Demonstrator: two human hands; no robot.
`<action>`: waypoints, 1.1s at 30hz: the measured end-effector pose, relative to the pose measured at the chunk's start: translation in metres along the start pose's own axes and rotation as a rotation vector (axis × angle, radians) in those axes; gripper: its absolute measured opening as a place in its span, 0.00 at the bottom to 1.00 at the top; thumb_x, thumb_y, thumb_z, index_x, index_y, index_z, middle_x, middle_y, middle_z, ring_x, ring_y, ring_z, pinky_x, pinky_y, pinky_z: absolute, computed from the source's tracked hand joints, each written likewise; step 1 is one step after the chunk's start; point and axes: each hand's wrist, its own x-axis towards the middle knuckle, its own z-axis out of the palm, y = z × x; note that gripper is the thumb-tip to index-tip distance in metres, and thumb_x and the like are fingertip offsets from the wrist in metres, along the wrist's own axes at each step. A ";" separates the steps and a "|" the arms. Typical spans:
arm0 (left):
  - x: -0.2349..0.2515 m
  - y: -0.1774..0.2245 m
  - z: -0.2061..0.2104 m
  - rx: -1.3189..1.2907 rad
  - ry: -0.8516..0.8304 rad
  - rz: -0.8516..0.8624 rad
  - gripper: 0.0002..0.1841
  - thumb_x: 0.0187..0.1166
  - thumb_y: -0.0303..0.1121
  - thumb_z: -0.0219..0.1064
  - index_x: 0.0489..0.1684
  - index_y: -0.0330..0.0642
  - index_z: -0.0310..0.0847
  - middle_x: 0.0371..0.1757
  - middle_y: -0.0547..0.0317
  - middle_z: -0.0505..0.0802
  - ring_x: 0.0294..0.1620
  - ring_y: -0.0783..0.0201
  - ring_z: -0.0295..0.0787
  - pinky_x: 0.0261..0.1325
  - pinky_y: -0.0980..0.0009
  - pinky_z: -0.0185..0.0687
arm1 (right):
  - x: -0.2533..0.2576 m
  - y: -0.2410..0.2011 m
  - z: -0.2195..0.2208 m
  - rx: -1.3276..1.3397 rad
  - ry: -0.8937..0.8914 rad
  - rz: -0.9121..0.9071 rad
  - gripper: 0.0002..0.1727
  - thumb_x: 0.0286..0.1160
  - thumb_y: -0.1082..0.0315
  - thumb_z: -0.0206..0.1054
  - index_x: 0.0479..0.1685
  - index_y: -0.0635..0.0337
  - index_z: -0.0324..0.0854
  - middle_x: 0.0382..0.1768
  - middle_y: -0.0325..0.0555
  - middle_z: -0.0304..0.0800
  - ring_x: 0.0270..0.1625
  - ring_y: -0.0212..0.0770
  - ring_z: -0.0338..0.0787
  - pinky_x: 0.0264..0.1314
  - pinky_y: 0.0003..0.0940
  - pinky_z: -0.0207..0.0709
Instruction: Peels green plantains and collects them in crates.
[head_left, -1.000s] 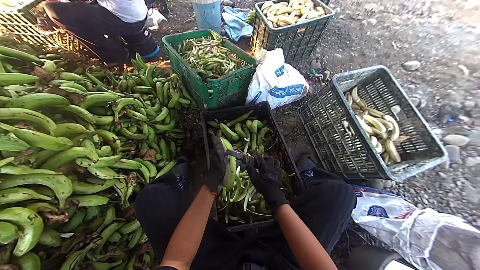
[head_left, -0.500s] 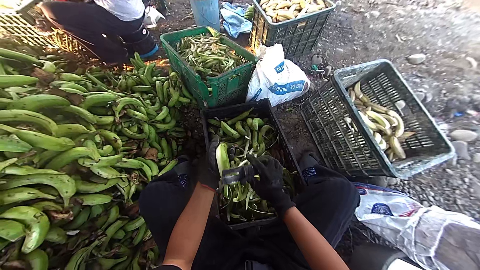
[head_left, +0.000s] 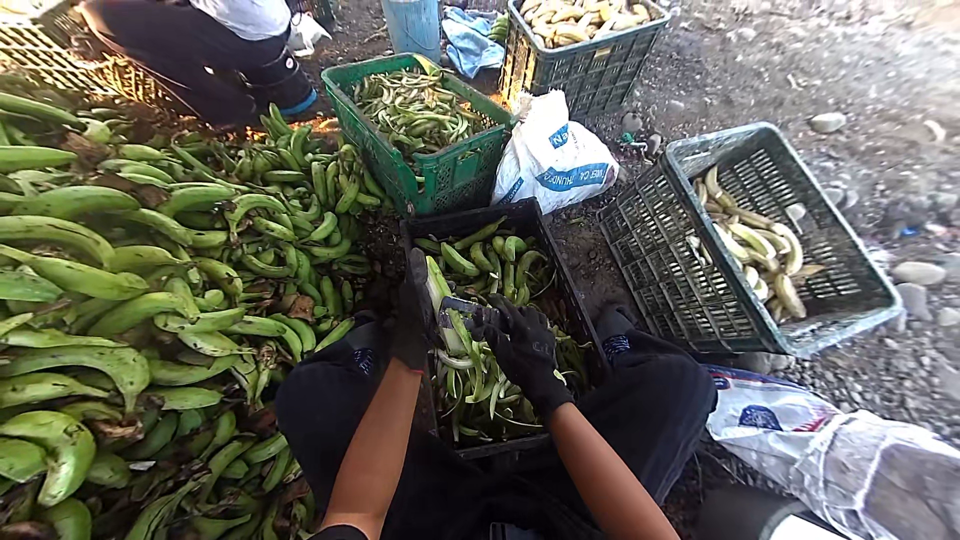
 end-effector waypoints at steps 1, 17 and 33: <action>-0.001 0.001 -0.001 0.007 -0.021 0.031 0.17 0.87 0.23 0.56 0.66 0.17 0.74 0.61 0.26 0.84 0.61 0.46 0.82 0.69 0.57 0.75 | 0.002 -0.003 -0.002 0.008 -0.007 0.018 0.35 0.77 0.32 0.53 0.79 0.36 0.80 0.61 0.63 0.88 0.66 0.68 0.83 0.60 0.68 0.73; -0.021 0.000 -0.015 -0.418 -0.054 0.062 0.17 0.89 0.21 0.43 0.68 0.19 0.69 0.53 0.43 0.83 0.49 0.71 0.80 0.58 0.78 0.78 | -0.010 0.033 -0.010 -0.075 0.045 -0.395 0.43 0.70 0.26 0.52 0.70 0.48 0.87 0.59 0.67 0.88 0.63 0.74 0.84 0.61 0.76 0.70; -0.019 0.055 0.014 -0.514 -0.149 -0.110 0.20 0.93 0.27 0.38 0.47 0.24 0.78 0.30 0.51 0.85 0.29 0.66 0.82 0.41 0.70 0.84 | 0.037 0.006 -0.009 0.237 -0.222 0.107 0.29 0.96 0.53 0.39 0.70 0.64 0.79 0.58 0.62 0.87 0.63 0.58 0.85 0.68 0.59 0.72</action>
